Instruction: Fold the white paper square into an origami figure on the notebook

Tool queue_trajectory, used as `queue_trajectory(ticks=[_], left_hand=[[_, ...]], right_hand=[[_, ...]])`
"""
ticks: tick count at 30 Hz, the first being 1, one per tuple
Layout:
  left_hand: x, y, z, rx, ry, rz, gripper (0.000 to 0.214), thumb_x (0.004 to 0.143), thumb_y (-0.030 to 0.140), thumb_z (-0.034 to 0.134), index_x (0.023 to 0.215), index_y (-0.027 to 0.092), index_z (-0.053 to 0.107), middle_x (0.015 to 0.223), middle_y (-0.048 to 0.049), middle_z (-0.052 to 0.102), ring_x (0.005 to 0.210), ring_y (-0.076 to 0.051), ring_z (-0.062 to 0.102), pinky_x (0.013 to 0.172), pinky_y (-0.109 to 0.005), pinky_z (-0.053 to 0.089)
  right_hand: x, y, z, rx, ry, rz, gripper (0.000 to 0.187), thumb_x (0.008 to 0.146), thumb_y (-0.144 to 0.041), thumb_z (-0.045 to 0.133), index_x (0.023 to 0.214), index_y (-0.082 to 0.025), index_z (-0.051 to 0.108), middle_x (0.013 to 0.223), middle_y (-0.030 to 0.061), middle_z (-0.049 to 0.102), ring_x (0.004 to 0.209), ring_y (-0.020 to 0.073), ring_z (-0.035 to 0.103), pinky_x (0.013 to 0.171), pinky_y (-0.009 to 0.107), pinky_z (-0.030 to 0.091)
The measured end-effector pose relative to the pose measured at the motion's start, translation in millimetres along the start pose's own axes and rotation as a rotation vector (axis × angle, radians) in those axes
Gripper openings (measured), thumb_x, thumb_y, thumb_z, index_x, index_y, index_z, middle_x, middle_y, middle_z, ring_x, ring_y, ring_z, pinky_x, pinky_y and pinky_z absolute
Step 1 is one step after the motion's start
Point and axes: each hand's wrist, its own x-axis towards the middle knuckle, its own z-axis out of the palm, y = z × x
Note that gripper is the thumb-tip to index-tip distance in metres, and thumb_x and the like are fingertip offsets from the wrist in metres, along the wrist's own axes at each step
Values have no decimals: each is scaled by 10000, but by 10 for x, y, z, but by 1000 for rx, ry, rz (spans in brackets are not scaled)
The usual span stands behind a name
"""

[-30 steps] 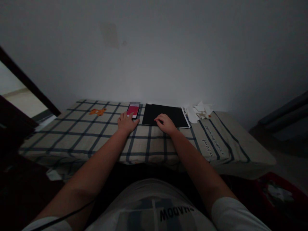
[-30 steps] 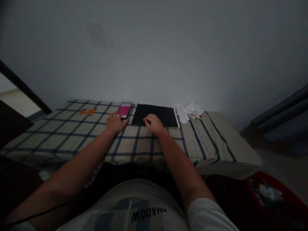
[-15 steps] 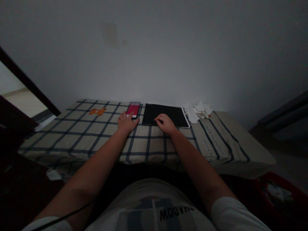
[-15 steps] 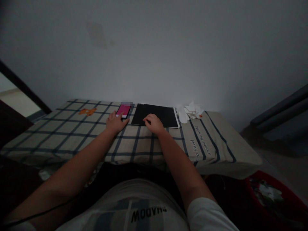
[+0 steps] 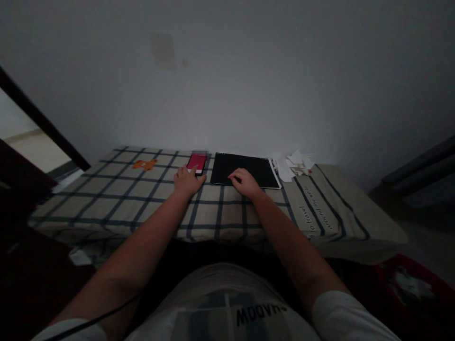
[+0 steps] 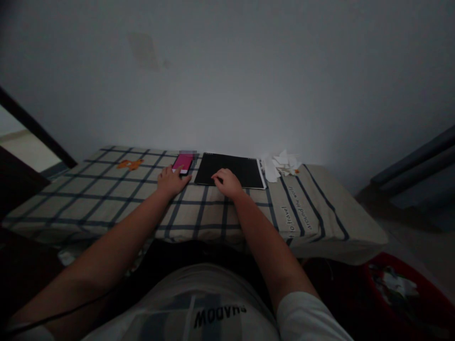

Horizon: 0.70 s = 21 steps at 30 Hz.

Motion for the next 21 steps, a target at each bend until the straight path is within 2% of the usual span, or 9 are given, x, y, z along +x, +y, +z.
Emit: queue_trajectory(ticks=[21], left_hand=[[16,-19,31,1,3,9,720,970,632,481,1578,248,522,1647,-221,429,1530,-391,387,1210,-536,347]], right_hand=[[-4,-19,-9,-5,-22,1,181,962,-139,611,945,-201,780,971,85,758,989,235,662,940,404,513]])
